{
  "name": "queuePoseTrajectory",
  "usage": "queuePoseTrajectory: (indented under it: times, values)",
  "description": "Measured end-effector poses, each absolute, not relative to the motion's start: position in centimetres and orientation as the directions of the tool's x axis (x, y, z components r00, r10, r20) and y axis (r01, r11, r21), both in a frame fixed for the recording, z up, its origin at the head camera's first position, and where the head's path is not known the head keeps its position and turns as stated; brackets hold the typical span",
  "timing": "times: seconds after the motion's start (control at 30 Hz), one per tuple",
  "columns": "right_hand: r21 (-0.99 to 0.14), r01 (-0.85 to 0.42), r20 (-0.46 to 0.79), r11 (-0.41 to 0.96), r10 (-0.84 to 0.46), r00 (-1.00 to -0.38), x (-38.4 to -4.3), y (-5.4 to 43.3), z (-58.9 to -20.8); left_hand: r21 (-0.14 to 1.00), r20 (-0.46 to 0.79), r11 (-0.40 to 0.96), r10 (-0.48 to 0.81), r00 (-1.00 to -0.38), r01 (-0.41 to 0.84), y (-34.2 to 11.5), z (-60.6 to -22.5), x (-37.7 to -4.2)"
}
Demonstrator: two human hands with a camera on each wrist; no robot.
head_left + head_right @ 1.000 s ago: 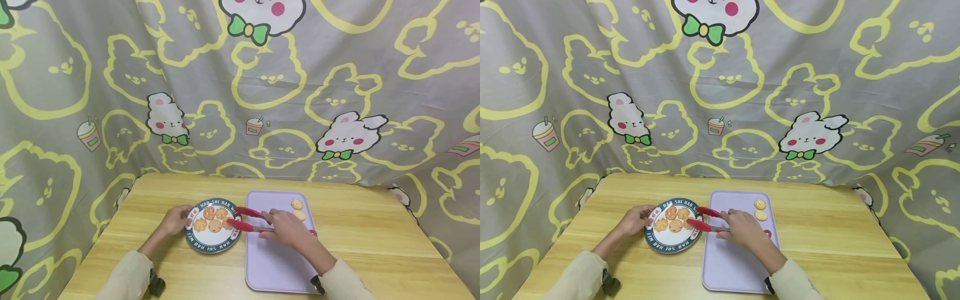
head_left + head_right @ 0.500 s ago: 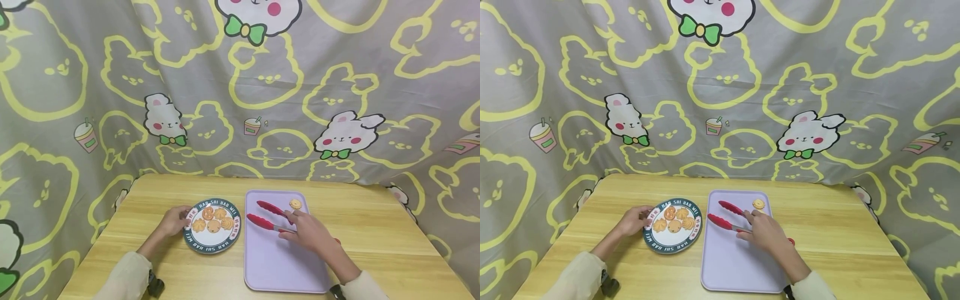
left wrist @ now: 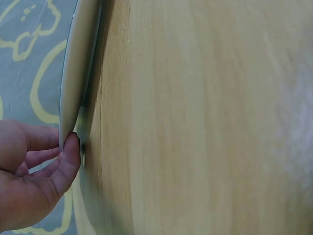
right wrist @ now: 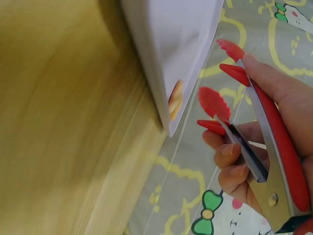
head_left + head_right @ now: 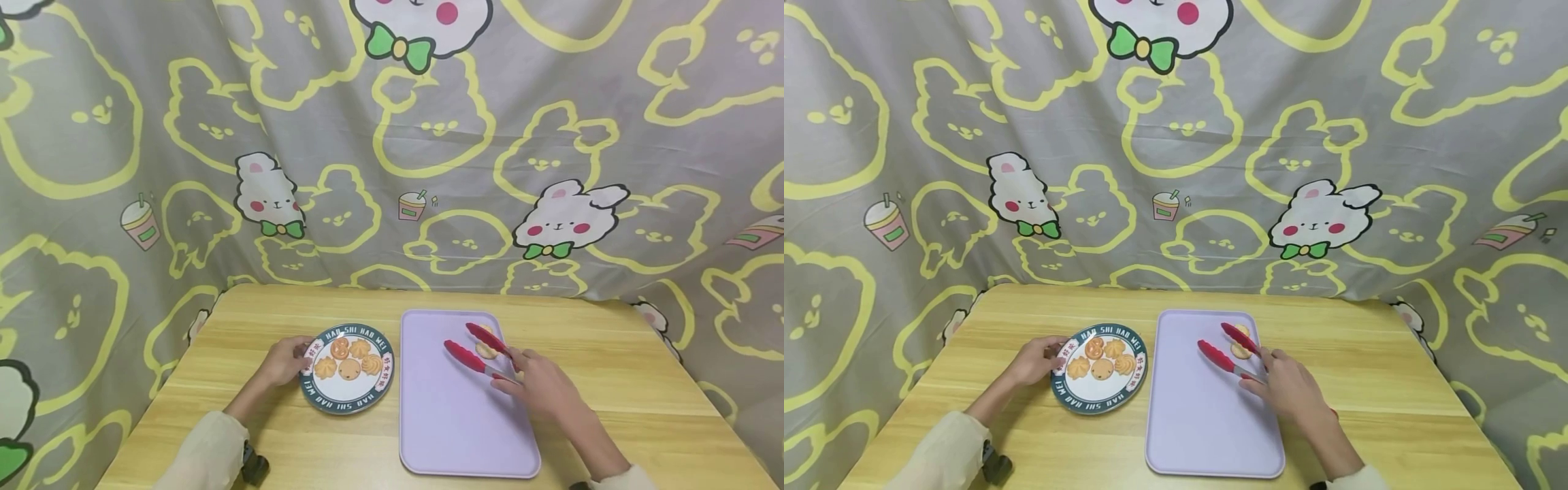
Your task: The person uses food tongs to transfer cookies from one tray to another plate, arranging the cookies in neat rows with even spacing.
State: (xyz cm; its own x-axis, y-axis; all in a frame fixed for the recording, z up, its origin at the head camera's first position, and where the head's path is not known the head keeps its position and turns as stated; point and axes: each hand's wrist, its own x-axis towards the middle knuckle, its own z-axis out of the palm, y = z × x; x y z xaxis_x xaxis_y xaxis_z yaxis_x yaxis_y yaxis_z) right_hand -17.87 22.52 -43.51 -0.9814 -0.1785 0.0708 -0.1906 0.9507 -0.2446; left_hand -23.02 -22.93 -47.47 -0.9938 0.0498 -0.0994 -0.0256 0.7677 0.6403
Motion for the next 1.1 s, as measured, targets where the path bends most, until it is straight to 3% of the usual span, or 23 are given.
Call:
queuePoseTrajectory:
  times: [0.63, 1.1]
  values:
    - [-0.267, -0.082, -0.009, 0.96, -0.087, -0.996, -16.8, 24.6, -43.4, 0.645, -0.111, 0.763, 0.046, -0.993, -0.037, -22.9, -47.4, -22.9]
    - [-0.255, -0.116, 0.043, 0.96, -0.109, -0.993, -16.4, 24.3, -43.1, 0.634, -0.103, 0.773, 0.051, -0.993, -0.026, -22.9, -47.4, -22.9]
